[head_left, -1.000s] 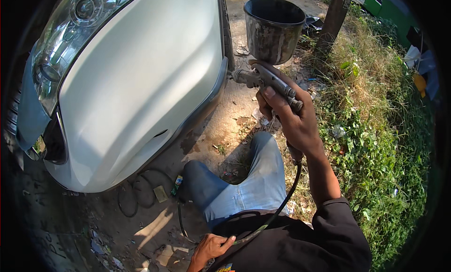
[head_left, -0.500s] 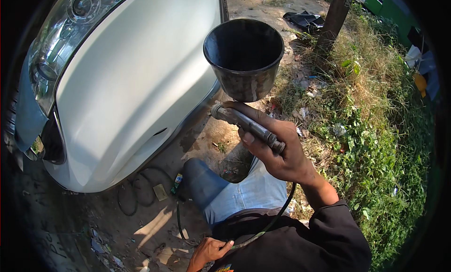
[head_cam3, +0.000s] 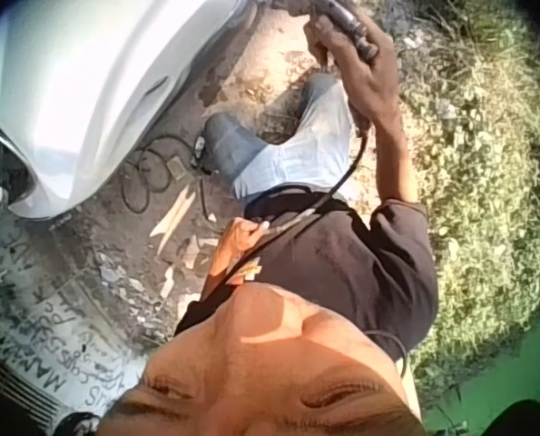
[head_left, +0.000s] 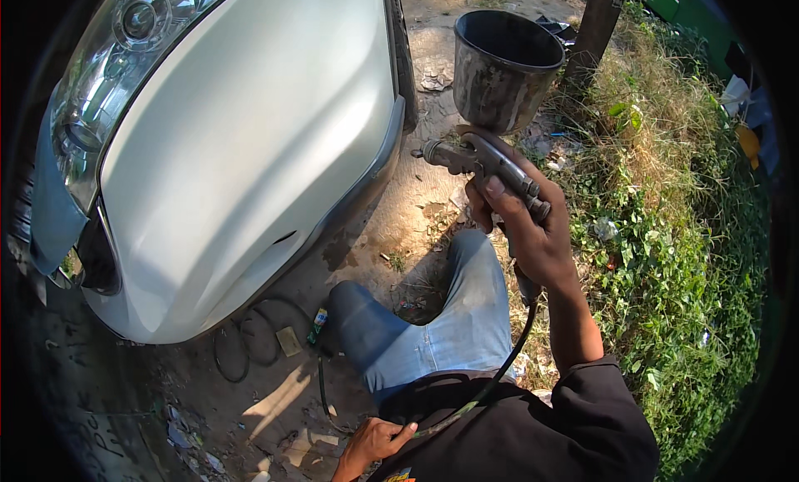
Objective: Spray painting a white car fender using a handheld spray gun.
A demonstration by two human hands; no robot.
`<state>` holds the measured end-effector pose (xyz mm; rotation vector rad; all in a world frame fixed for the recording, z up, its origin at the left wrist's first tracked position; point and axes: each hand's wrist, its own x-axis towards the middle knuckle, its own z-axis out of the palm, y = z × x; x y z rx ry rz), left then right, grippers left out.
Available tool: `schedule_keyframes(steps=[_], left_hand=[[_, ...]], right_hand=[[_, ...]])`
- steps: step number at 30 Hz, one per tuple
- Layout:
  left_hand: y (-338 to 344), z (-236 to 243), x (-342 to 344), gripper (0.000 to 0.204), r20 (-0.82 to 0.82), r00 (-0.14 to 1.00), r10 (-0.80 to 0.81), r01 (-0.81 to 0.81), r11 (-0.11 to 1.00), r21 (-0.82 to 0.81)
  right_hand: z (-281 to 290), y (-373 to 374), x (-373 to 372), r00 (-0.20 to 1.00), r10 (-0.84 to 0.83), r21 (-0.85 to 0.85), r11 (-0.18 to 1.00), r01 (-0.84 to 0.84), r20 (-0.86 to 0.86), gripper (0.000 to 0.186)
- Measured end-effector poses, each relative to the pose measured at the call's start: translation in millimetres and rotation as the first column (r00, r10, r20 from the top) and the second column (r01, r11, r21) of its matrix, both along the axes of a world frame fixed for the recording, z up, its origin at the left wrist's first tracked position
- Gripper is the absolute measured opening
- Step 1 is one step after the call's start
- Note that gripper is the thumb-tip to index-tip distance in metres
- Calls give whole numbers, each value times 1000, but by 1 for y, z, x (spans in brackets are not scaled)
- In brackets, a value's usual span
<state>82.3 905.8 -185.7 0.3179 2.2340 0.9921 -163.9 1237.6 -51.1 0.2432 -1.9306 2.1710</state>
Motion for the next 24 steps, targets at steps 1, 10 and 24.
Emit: schedule_keyframes(steps=[1, 10, 24], left_hand=[[0, 0, -2, 49, -1, 1000, 1, -1, 1000, 0], [-1, -2, -1, 48, -36, 999, -8, 9, 1000, 2], [-4, -5, 12, 52, 39, 999, -4, 6, 999, -50]], right_hand=[[0, 4, -1, 999, -51, -23, 998, 51, -4, 45], [-11, 11, -4, 999, -40, 33, 999, 41, -29, 47], [0, -13, 13, 955, 288, 304, 918, -253, -75, 53]])
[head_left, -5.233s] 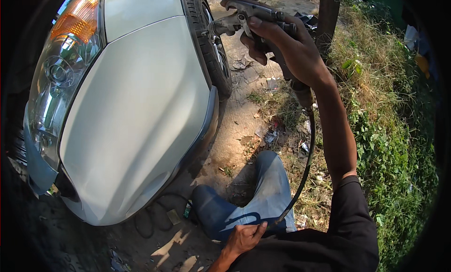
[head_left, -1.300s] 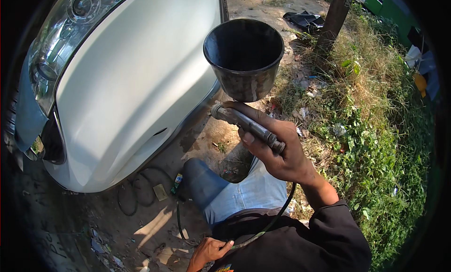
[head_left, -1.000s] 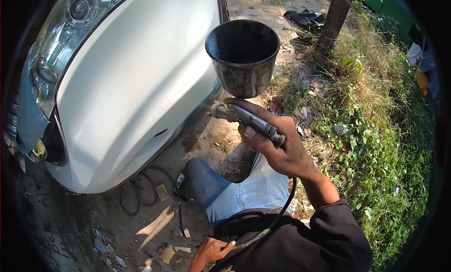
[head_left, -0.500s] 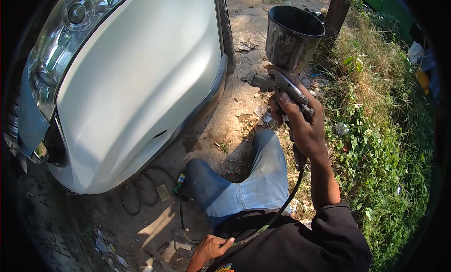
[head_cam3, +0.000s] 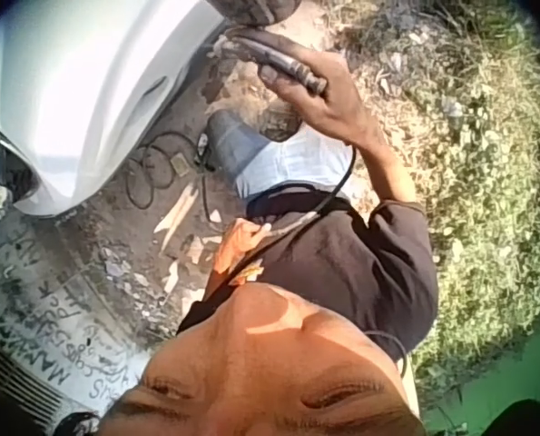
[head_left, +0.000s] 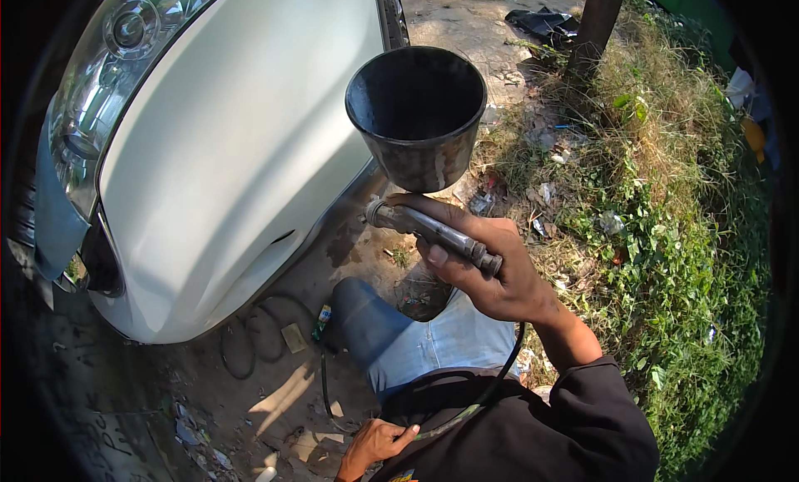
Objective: Spray painting a white car fender using a handheld spray gun.
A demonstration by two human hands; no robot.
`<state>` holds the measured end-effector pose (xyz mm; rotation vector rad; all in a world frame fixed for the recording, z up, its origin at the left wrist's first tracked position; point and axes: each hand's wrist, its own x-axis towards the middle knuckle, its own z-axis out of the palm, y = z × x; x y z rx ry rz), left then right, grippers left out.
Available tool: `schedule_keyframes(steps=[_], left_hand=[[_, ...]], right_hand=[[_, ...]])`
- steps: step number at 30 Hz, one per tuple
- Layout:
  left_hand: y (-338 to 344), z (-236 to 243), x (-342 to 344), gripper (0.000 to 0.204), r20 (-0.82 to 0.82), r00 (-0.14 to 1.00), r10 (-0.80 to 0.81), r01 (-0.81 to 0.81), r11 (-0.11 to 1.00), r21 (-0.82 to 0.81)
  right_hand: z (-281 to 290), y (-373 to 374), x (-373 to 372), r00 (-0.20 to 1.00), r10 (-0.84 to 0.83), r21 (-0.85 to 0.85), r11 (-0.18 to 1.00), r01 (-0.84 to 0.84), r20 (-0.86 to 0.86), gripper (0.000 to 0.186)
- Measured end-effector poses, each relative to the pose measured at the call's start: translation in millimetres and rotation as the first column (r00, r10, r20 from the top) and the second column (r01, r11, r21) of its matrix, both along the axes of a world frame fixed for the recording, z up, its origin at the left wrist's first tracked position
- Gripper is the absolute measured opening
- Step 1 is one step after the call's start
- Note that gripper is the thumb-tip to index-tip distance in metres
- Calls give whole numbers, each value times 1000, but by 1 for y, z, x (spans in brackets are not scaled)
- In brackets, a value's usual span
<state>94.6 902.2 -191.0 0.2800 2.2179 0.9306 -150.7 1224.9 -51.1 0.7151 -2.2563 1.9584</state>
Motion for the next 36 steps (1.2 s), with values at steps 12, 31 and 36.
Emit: schedule_keyframes(steps=[12, 31, 36], left_hand=[[66, 1, -73, 22, -100, 993, 69, -48, 980, 192], [236, 29, -170, 28, 437, 899, 31, -426, 291, 857], [230, 19, -169, 34, 408, 913, 11, -387, 341, 857]], right_hand=[[-1, 21, 28, 895, -413, -281, 850, 446, 170, 54], [-9, 18, 53, 865, -484, -390, 778, 493, 130, 50], [-19, 15, 53, 873, -472, -290, 824, 486, 122, 49]])
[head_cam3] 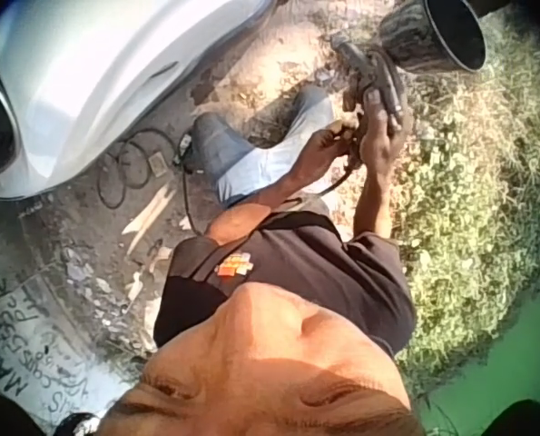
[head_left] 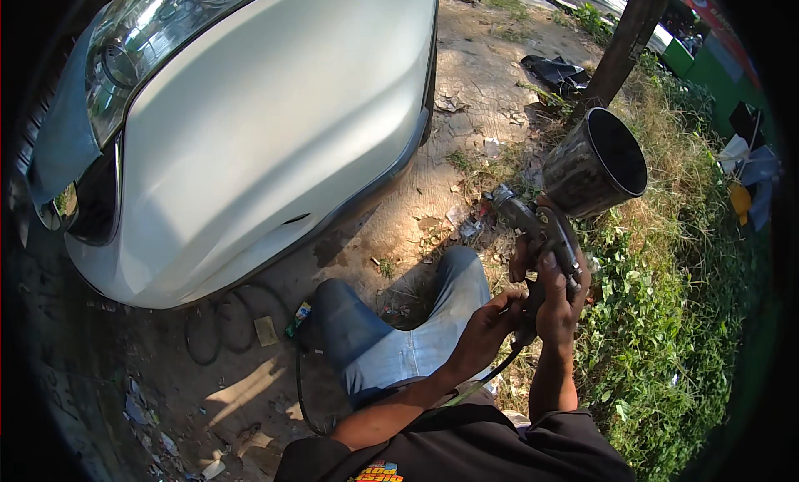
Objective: Spray painting a white car fender using a handheld spray gun.
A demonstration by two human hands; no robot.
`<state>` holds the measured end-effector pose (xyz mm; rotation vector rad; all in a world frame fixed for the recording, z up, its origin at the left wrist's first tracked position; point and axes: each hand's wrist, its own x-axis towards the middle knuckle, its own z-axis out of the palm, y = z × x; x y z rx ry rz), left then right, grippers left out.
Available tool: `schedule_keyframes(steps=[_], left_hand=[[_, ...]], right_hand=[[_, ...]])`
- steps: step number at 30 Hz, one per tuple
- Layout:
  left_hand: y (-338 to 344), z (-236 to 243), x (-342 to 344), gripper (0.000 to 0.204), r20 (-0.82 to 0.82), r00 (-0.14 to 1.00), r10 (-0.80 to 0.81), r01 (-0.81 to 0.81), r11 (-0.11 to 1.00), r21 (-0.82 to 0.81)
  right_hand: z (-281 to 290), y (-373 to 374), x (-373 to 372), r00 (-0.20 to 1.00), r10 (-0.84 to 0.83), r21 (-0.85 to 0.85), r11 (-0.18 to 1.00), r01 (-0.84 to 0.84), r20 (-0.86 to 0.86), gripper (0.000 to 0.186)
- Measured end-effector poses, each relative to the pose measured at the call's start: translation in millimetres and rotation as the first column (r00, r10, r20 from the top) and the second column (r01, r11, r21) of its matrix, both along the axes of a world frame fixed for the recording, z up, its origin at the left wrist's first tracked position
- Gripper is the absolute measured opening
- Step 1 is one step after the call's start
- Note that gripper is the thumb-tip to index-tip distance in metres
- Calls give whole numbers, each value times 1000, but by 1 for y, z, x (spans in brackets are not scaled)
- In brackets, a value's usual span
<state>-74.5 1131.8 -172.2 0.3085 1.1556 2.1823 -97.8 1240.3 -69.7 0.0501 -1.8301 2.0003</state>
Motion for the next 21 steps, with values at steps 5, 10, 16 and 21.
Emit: schedule_keyframes(steps=[5, 10, 16, 21], left_hand=[[0, 0, 6, 33, -5, 997, 76, -76, 997, 21], [-1, 0, 9, 28, 14, 991, 132, -132, 989, 71], [2, 2, 14, 25, 85, 969, 231, -237, 970, 60], [-1, 1, 11, 26, 40, 982, 183, -184, 983, 22]], right_hand=[[2, -6, 0, 995, 99, 34, 994, -99, 19, 50], [6, -9, -3, 996, 79, 34, 996, -80, 46, 49], [-2, -10, -7, 995, 92, 37, 995, -94, 41, 49], [-1, -13, -8, 994, 106, 23, 994, -107, 36, 48]])
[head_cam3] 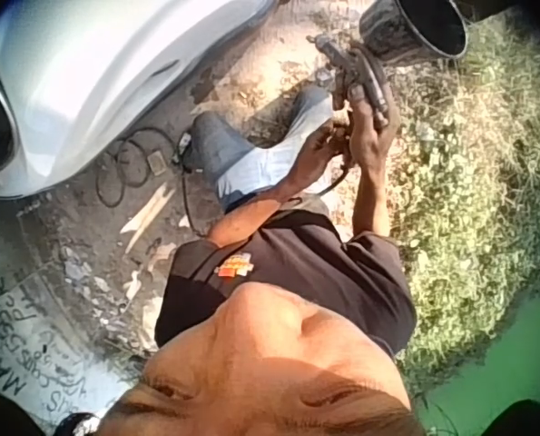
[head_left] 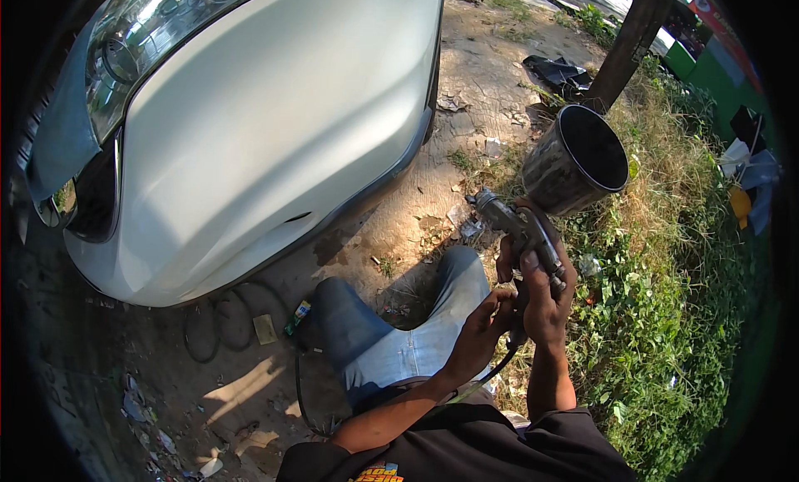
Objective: Spray painting a white car fender using a handheld spray gun.
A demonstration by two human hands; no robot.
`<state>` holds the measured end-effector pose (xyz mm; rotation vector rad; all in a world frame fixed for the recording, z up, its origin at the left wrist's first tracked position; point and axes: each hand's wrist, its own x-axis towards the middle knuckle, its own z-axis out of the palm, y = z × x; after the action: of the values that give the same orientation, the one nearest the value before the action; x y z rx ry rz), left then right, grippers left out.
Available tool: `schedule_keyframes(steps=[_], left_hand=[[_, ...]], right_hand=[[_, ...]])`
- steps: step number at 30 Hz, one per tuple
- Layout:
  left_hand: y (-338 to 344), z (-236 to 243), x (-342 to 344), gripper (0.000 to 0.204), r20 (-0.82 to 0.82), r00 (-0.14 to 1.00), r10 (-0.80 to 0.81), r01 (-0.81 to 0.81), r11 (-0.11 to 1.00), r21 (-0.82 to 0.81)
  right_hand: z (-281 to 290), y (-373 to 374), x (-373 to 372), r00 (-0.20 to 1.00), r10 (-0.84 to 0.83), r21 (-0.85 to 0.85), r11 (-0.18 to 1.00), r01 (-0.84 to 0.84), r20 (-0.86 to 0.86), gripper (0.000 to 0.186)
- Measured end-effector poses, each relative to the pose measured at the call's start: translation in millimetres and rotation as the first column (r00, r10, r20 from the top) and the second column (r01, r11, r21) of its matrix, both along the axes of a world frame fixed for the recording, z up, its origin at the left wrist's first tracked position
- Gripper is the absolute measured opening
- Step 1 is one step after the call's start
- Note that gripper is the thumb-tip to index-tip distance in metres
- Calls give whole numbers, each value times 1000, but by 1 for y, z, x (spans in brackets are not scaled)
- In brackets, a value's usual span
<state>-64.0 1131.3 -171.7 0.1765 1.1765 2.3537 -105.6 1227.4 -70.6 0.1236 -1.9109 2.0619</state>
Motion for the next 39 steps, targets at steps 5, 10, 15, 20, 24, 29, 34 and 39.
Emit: schedule_keyframes(steps=[5, 10, 15, 20, 24, 29, 34, 39], left_hand=[[-6, 3, -9, 34, -45, 999, -29, 28, 999, -24], [-43, 30, -1, 44, -109, 994, 20, -32, 993, -112], [-133, 6, 47, 28, 244, 946, -211, 322, 662, -676], [-241, -47, 141, 39, 464, 792, -395, 498, -19, -867], [-291, -77, 205, 42, 443, 833, -333, 440, -89, -894], [-291, -44, 195, 52, 297, 874, -385, 311, -28, -950], [-288, -35, 177, 59, 450, 820, -353, 490, 27, -872], [-281, -39, 165, 64, 474, 787, -394, 522, 17, -853]], right_hand=[[8, -1, -7, 1000, -2, -35, 999, 2, -17, 49], [17, 0, -27, 997, -72, -80, 994, 69, -31, 49], [15, -2, -47, 997, -69, -64, 996, 67, -32, 47], [21, -22, -44, 999, 8, -11, 1000, -8, -38, 47], [23, -36, -41, 984, 177, 14, 984, -177, -17, 47], [31, -51, -33, 949, 316, 151, 938, -312, -1, 49], [37, -51, -35, 913, 406, 212, 897, -389, -44, 48], [32, -39, -46, 947, 322, 172, 933, -316, -8, 47]])
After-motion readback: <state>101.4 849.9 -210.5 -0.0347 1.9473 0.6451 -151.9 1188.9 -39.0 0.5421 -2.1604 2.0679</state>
